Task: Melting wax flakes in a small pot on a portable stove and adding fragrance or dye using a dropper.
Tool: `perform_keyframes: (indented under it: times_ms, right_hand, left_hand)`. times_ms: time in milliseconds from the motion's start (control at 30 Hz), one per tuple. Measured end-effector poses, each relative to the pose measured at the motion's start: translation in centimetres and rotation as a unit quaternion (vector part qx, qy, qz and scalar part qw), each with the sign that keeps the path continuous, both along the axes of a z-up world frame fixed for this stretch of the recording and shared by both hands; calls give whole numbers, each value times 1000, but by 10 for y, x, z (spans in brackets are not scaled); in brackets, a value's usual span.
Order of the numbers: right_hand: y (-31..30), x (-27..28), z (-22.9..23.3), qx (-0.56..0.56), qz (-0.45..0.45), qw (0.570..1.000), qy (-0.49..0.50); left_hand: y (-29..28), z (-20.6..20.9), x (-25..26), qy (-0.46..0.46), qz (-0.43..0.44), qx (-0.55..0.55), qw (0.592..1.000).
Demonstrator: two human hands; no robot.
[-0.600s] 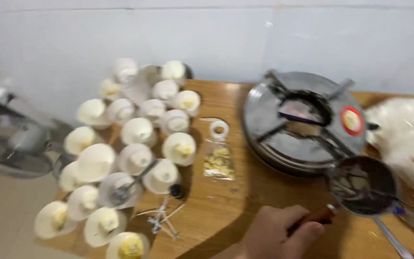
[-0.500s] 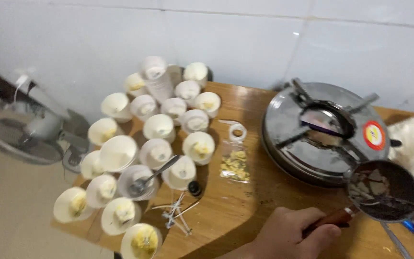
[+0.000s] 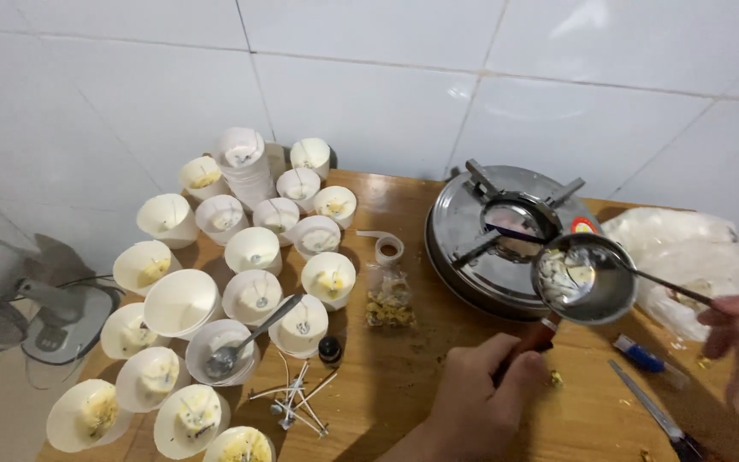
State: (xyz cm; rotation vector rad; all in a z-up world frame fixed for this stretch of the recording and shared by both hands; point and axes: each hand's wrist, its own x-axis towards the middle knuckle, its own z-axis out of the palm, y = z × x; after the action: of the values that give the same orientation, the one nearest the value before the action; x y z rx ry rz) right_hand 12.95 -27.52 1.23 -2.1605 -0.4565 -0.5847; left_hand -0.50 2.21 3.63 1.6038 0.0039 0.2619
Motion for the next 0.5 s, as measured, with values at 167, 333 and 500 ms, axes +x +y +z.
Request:
perform_keyframes:
  times_ms: [167, 333, 500]
  right_hand:
    - [26, -9, 20, -7, 39, 999, 12]
    - [70, -30, 28, 7, 16, 997, 81]
    - [98, -37, 49, -75, 105, 989, 74]
  left_hand:
    - [-3, -10, 2, -7, 16, -4, 1000]
    - [4, -2, 1, -4, 24, -30, 999]
    - [8, -5, 5, 26, 54, -77, 995]
